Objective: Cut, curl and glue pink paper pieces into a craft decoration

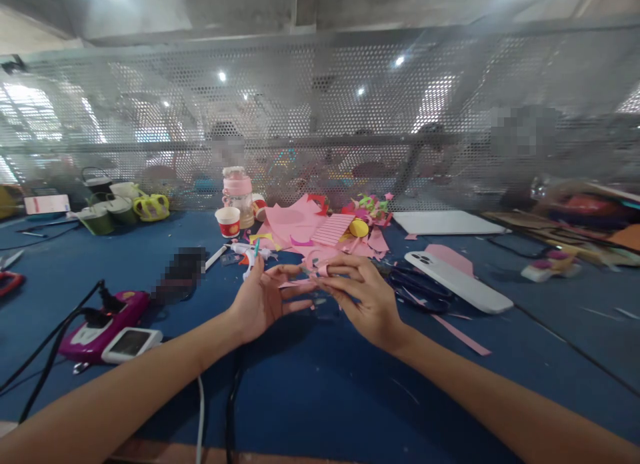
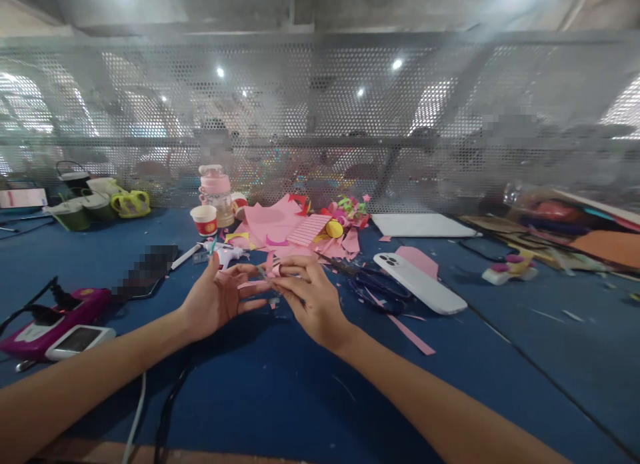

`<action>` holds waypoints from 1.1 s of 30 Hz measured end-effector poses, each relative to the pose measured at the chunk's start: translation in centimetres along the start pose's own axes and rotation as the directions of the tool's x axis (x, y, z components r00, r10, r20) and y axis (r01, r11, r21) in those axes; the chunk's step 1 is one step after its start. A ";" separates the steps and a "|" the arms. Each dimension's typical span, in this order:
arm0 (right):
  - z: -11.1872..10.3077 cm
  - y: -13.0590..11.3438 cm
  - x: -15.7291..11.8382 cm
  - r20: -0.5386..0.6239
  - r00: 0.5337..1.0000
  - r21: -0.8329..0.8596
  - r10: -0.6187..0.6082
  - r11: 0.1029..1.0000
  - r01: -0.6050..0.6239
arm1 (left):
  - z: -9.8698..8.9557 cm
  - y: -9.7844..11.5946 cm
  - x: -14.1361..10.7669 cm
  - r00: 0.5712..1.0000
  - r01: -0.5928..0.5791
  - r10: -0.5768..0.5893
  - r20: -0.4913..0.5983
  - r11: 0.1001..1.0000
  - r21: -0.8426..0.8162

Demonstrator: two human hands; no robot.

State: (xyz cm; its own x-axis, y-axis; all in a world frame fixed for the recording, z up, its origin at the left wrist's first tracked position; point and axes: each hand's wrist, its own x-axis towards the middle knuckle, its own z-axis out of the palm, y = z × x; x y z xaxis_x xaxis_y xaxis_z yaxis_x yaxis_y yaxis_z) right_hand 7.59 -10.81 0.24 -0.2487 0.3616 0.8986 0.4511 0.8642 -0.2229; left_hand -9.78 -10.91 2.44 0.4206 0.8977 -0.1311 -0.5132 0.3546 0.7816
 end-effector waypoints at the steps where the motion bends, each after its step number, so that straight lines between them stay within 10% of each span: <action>1: 0.0 0.0 0.0 0.017 1.000 0.002 -0.011 1.000 0.011 | 0.0 0.1 0.0 1.000 0.030 -0.030 -0.005 0.999 -0.016; 8: 0.0 0.3 -0.3 0.067 0.995 0.034 -0.068 0.997 0.066 | -0.5 -0.1 0.2 0.985 0.174 -0.174 -0.009 0.983 0.056; 17: 0.1 0.2 0.0 0.033 0.999 0.014 -0.018 1.000 0.017 | -0.5 -0.2 0.3 0.996 0.091 -0.091 0.000 0.990 0.111; 24: 0.7 0.2 -0.3 -0.032 0.931 0.364 0.363 0.872 -0.328 | -0.4 -0.5 0.4 1.000 0.004 -0.004 -0.003 0.985 0.171; 33: 1.5 -0.1 -0.5 -0.044 0.843 0.551 0.537 0.717 -0.427 | -0.5 -0.6 0.4 0.997 -0.060 0.074 -0.022 0.921 0.384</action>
State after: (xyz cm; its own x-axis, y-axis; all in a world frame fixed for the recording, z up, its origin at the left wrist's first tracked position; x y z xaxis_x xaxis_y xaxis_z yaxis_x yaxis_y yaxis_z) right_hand 6.39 -10.59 -0.70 0.0705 0.7528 0.6544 -0.0431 0.6577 -0.7520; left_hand -9.69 -10.69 1.60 0.3646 0.9272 -0.0864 -0.2106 0.1725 0.9622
